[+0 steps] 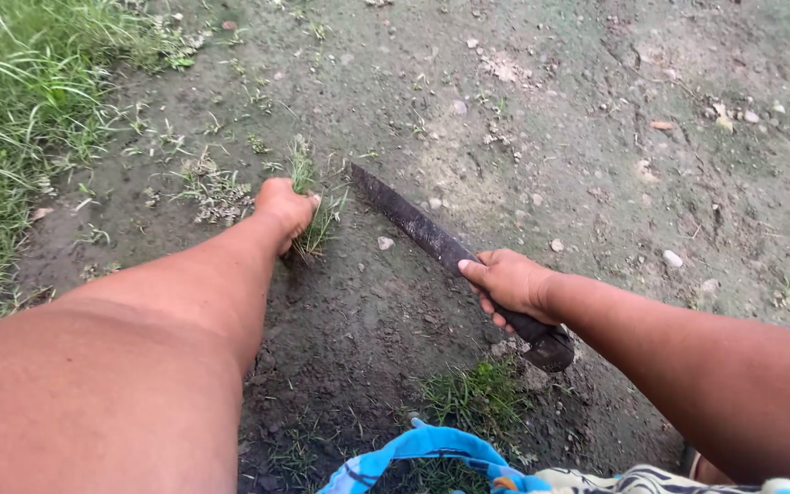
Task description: Using a machete to pull and cut small patches of grass and weeds from the soil.
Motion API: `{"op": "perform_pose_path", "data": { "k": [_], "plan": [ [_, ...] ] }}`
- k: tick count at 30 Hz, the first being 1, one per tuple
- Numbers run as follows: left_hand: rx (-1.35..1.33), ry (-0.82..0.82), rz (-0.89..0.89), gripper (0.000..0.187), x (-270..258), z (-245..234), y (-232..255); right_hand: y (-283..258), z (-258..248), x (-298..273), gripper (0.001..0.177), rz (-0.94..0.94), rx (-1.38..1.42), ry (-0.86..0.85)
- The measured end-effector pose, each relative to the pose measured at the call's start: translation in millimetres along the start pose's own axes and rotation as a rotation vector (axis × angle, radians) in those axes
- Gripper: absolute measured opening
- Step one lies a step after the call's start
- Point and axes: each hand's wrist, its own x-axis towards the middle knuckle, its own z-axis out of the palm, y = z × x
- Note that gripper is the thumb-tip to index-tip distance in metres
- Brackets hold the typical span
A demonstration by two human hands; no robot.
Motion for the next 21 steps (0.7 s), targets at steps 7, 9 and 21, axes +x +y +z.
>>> {"op": "perform_pose_path", "data": {
  "k": [7, 9, 21],
  "plan": [
    [0.067, -0.004, -0.07, 0.048, -4.9, -21.1, -2.4, -18.2, 4.9, -7.0, 0.038, -0.001, -0.062, -0.009],
    [0.115, -0.025, -0.113, 0.032, -11.9, -29.3, 0.4, -20.1, 5.5, -5.6, 0.041, 0.001, -0.098, -0.012],
    [0.073, -0.006, -0.108, 0.037, -1.0, -39.6, -36.6, -11.8, 5.4, 10.8, 0.03, -0.044, -0.009, -0.011]
  ]
}}
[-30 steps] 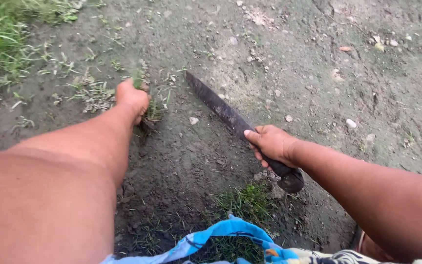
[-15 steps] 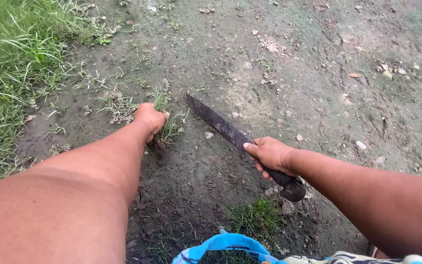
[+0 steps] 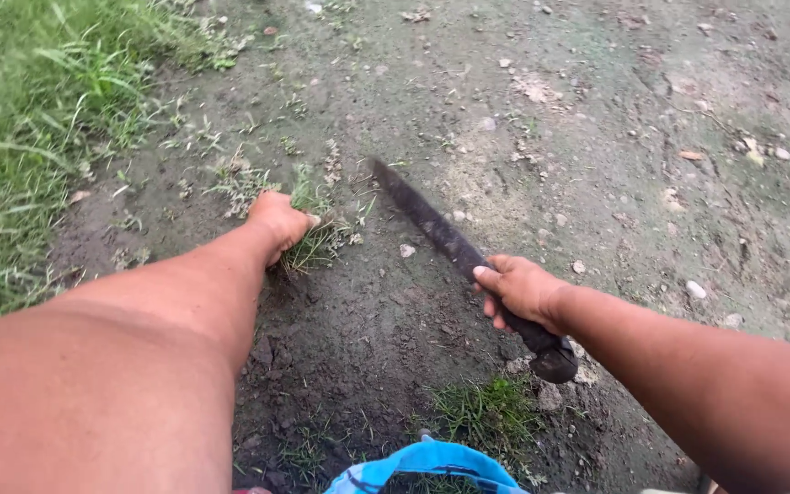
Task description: Using a machete to pull and cut small patches of grass and weeds from the soil.
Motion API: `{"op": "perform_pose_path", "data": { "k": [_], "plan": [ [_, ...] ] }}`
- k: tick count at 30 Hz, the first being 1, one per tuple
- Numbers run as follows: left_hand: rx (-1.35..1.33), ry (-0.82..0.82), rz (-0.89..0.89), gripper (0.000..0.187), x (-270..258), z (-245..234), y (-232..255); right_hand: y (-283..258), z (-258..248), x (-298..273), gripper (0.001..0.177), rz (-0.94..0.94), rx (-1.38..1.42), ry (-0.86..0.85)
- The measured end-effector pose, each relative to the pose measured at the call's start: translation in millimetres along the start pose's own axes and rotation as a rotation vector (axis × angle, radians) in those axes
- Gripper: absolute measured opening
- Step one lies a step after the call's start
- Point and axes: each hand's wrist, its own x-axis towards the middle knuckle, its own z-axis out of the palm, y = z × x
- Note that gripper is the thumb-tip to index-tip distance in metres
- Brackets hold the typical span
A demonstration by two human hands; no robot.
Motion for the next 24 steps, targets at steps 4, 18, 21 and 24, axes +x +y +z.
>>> {"op": "perform_pose_path", "data": {
  "k": [4, 18, 21, 24],
  "plan": [
    [0.082, 0.036, 0.009, 0.045, 0.7, -6.6, -8.9, 15.6, -9.2, 11.5, 0.027, -0.016, 0.08, 0.051],
    [0.525, -0.158, 0.624, 0.029, -34.8, 64.4, 15.1, 39.5, 0.7, -9.2, 0.039, -0.011, -0.109, 0.097],
    [0.462, -0.057, 0.703, 0.045, -48.0, 72.6, 34.0, 41.7, -2.3, -3.8, 0.036, -0.057, 0.093, 0.133],
    [0.56, -0.091, 0.4, 0.037, -45.3, 69.2, 53.5, 31.2, -3.9, -10.3, 0.034, -0.019, 0.07, 0.115]
  ]
}}
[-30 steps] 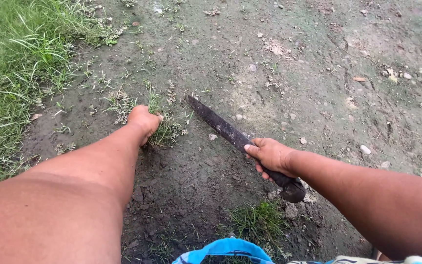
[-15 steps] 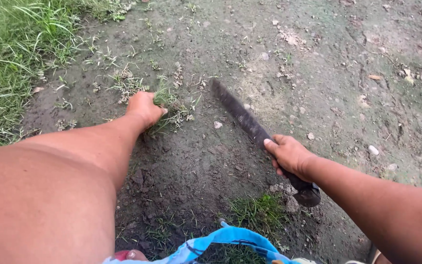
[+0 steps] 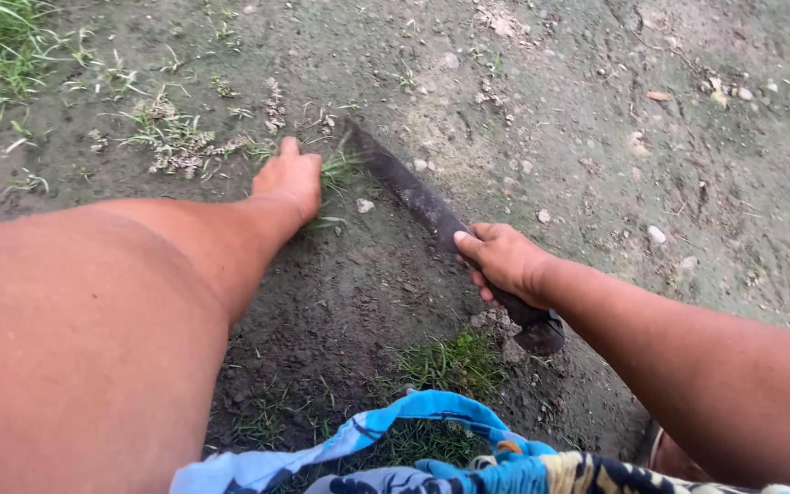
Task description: Using a machete to pull and cut small patches of grass and weeds from the soil.
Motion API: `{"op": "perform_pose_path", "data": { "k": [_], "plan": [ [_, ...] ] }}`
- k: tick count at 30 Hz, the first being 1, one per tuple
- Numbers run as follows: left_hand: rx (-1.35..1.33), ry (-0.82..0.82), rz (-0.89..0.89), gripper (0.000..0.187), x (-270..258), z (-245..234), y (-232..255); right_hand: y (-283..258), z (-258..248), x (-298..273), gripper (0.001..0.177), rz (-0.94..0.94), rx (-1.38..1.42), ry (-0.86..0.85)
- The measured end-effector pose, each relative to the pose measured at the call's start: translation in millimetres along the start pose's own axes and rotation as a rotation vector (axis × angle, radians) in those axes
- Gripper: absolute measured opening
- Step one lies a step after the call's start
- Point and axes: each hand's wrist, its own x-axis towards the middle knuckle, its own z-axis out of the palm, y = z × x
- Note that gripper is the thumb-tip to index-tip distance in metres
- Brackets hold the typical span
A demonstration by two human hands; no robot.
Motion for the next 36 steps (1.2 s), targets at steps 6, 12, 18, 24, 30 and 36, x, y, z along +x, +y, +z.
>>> {"op": "perform_pose_path", "data": {
  "k": [6, 12, 18, 24, 30, 36],
  "plan": [
    [0.078, 0.129, -0.031, 0.024, 35.9, 18.1, -30.6, -13.7, 15.5, -5.1, 0.049, -0.062, 0.113, 0.065],
    [-0.138, 0.193, -0.283, 0.025, 40.7, 25.5, -38.0, -20.9, 21.6, -20.7, 0.06, -0.047, -0.276, -0.088],
    [-0.344, 0.267, -0.401, 0.031, 27.6, 21.9, -68.9, -10.0, 10.7, -5.2, 0.062, -0.111, -0.147, -0.064],
    [-0.674, 0.289, -0.455, 0.022, 17.6, 17.4, -75.0, -17.1, 20.9, -16.9, 0.061, -0.036, -0.342, -0.161],
    [-0.194, 0.08, -0.221, 0.025, -17.6, -18.5, -34.1, -17.3, 15.1, -17.1, 0.061, -0.057, -0.373, -0.174],
    [0.159, 0.049, -0.008, 0.041, -11.7, -0.2, -44.5, -21.4, 7.5, -13.6, 0.061, -0.057, -0.241, -0.113]
  ]
}}
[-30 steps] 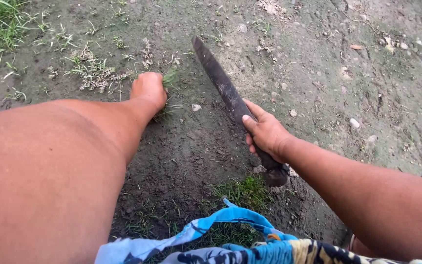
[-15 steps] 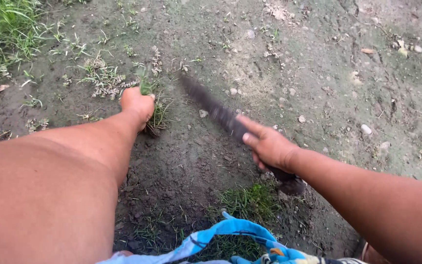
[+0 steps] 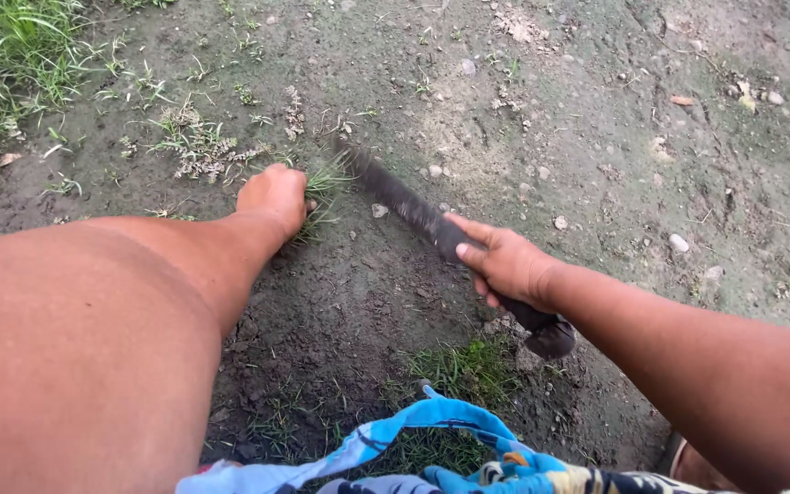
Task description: Using a machete to pull and cut small patches of grass and weeds from the soil.
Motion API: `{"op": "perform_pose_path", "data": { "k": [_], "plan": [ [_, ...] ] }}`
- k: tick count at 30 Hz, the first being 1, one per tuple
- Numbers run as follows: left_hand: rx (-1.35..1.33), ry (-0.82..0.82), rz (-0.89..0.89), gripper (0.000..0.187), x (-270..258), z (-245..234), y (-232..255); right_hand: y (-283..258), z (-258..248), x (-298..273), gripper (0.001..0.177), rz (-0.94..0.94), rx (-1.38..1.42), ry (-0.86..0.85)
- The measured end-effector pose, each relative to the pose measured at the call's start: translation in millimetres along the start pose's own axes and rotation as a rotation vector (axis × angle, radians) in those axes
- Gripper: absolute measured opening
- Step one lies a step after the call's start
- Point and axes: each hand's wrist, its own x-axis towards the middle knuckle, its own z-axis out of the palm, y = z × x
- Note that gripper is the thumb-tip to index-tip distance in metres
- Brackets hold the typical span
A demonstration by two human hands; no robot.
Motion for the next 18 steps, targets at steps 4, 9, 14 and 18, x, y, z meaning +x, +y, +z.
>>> {"op": "perform_pose_path", "data": {
  "k": [4, 9, 14, 18],
  "plan": [
    [-0.04, -0.114, -0.138, 0.038, 2.9, -2.8, -2.7, -5.4, 4.2, 0.5, 0.062, -0.055, 0.148, 0.082],
    [-0.577, 0.059, -0.512, 0.04, 35.7, 41.3, -24.8, -3.3, 17.2, -5.6, 0.06, 0.02, -0.11, -0.052],
    [-0.651, 0.003, -0.54, 0.033, 6.8, 8.9, -8.4, -1.3, 13.1, -4.4, 0.059, 0.007, -0.04, -0.045],
    [-0.65, -0.024, -0.502, 0.031, 5.6, 5.3, -8.0, 0.9, 15.0, 0.1, 0.064, -0.088, 0.135, 0.145]
  ]
}}
